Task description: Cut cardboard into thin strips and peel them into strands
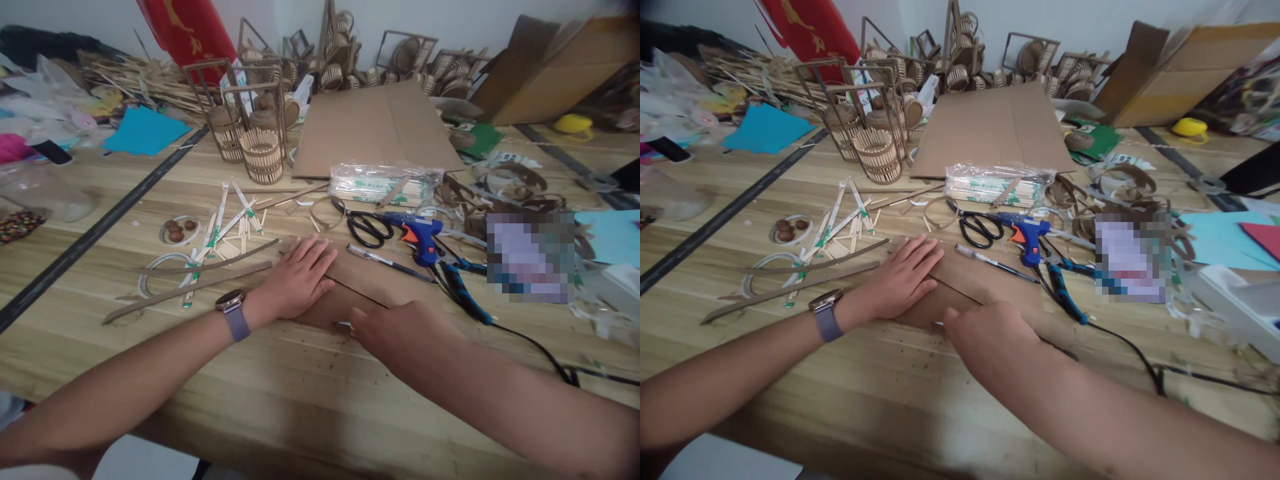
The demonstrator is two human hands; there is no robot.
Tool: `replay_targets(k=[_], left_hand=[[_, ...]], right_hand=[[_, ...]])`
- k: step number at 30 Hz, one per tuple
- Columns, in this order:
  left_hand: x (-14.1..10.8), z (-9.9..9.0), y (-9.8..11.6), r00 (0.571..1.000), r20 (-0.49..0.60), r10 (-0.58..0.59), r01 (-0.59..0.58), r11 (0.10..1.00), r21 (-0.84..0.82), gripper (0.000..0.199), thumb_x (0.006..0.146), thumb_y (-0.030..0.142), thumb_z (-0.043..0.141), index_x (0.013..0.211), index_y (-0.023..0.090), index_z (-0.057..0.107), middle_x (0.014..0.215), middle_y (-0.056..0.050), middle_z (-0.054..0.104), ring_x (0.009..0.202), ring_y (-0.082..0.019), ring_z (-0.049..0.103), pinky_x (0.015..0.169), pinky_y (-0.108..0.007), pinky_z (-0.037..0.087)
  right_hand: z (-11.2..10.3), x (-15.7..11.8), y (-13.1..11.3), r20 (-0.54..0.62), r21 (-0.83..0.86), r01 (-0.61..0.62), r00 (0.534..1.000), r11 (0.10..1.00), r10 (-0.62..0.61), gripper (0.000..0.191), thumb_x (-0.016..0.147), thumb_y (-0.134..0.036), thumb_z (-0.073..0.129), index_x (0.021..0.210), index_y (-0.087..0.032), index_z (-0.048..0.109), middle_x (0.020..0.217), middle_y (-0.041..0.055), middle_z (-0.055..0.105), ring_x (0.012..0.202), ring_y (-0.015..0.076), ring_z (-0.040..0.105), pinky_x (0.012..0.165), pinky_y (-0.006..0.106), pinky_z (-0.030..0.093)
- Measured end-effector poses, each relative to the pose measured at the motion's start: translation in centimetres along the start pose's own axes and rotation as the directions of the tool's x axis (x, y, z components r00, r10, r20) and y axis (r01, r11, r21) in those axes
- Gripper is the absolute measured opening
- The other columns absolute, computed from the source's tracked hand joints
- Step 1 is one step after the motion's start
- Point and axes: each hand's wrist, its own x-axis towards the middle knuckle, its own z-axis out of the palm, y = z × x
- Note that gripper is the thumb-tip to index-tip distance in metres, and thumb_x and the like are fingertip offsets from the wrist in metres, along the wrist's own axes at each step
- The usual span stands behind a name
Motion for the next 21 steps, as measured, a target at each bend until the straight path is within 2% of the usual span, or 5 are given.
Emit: replay_targets(k=[8, 11, 15, 18, 21], left_hand=[[0.0, 0.1, 0.1, 1.000, -0.001, 0.001, -0.001, 1.000, 0.016, 0.055, 0.104, 0.044, 0.034, 0.146, 0.008, 0.040, 0.155, -0.018, 0.038, 0.147, -0.034, 0.022, 0.120, -0.052, 0.020], [0.1, 0.0, 0.1, 1.000, -0.012, 0.013, -0.013, 1.000, 0.007, 0.055, 0.104, 0.044, 0.033, 0.146, 0.008, 0.040, 0.154, -0.018, 0.039, 0.147, -0.034, 0.023, 0.119, -0.052, 0.021], [0.1, 0.0, 0.1, 0.999, -0.021, 0.024, -0.024, 1.000, 0.001, 0.055, 0.104, 0.044, 0.034, 0.145, 0.007, 0.041, 0.153, -0.019, 0.040, 0.147, -0.034, 0.024, 0.119, -0.053, 0.022], [0.1, 0.1, 0.1, 0.999, -0.019, 0.025, -0.025, 1.000, 0.012, 0.055, 0.104, 0.043, 0.034, 0.145, 0.006, 0.042, 0.152, -0.020, 0.040, 0.146, -0.035, 0.025, 0.119, -0.053, 0.021], [0.1, 0.1, 0.1, 1.000, -0.018, 0.016, -0.015, 1.000, 0.020, 0.056, 0.104, 0.043, 0.033, 0.145, 0.006, 0.041, 0.152, -0.020, 0.041, 0.146, -0.035, 0.025, 0.119, -0.053, 0.022]], right_hand=[[0.3, -0.8, 0.4, 0.031, -0.034, -0.030, 0.999, 0.999, 0.031, 0.029, 0.073, 0.006, 0.059, 0.087, -0.019, 0.065, 0.063, 0.0056, 0.073, 0.053, 0.0290, 0.072, 0.036, 0.027, 0.030], [0.3, -1.4, 0.8, 0.062, -0.053, -0.050, 0.997, 0.997, 0.053, 0.030, 0.075, 0.005, 0.057, 0.091, -0.019, 0.065, 0.066, 0.0067, 0.073, 0.055, 0.0284, 0.072, 0.036, 0.027, 0.027], [0.9, -2.4, 1.3, 0.120, -0.073, -0.081, 0.989, 0.994, 0.090, 0.030, 0.079, 0.001, 0.056, 0.097, -0.020, 0.065, 0.069, 0.0072, 0.074, 0.057, 0.0261, 0.073, 0.037, 0.027, 0.016], [1.7, -3.0, 1.6, 0.088, -0.094, -0.095, 0.991, 0.991, 0.104, 0.035, 0.080, 0.000, 0.058, 0.107, -0.022, 0.064, 0.072, 0.0069, 0.074, 0.054, 0.0231, 0.071, 0.038, 0.028, 0.009], [2.3, -3.5, 2.5, 0.009, -0.053, -0.104, 0.994, 0.993, 0.105, 0.025, 0.082, -0.009, 0.064, 0.102, -0.024, 0.065, 0.064, 0.0027, 0.071, 0.051, 0.0205, 0.069, 0.037, 0.027, 0.016]])
